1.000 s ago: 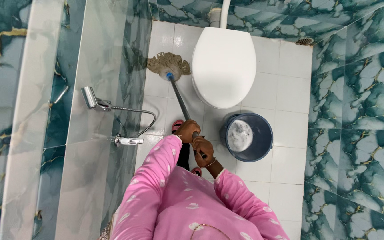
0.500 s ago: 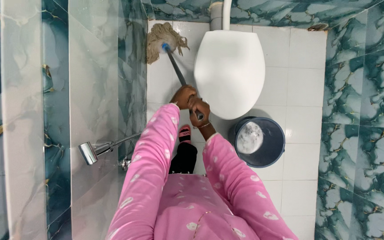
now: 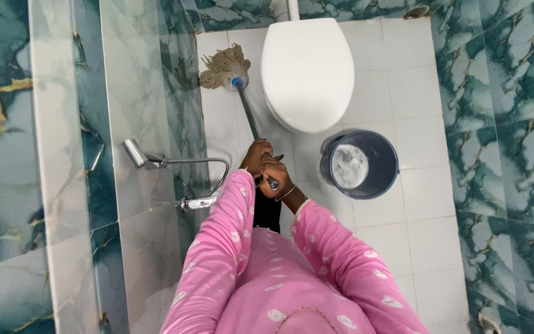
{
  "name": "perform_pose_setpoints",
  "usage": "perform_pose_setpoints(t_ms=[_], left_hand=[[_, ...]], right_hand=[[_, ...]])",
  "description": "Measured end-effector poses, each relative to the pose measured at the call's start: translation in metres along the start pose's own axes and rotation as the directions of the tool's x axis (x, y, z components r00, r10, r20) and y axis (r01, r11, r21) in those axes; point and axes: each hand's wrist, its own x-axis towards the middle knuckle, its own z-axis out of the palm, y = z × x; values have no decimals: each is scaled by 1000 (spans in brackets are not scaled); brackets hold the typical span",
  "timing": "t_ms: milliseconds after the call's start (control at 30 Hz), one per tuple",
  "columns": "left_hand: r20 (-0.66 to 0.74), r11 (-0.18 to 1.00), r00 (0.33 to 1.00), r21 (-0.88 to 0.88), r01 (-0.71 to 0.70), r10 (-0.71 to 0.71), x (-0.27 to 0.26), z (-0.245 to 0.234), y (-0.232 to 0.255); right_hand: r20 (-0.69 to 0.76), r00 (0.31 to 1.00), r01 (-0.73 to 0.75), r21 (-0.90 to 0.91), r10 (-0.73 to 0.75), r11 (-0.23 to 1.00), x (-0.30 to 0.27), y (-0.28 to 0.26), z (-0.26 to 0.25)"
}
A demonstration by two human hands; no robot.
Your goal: The person cleans the floor by dipping a mop into a bucket of soapy water, wringing it out by hand, and then pushing it across the tile surface.
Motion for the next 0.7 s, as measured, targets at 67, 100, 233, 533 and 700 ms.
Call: perform_pose_setpoints(t_ms=[67, 100, 233, 533, 700], left_hand=[[-4, 999, 1000, -35, -23, 23, -27, 21, 29], [43, 999, 999, -48, 26, -24, -42, 32, 39], [151, 992, 984, -92, -86, 99, -88, 91, 61], [296, 997, 953, -69, -39, 58, -103, 99, 46], [351, 1000, 936, 13, -8, 3, -57, 63, 9]], right_hand=[[-40, 998, -48, -40, 46, 998, -34, -31, 2], [-66, 994, -96, -72, 91, 993, -52, -46, 2], [-123, 981, -157, -67, 148, 985, -113, -95, -5], [-120, 991, -69, -65, 61, 996, -140, -90, -1], [-38, 998, -53, -92, 50, 994, -115, -21, 4]])
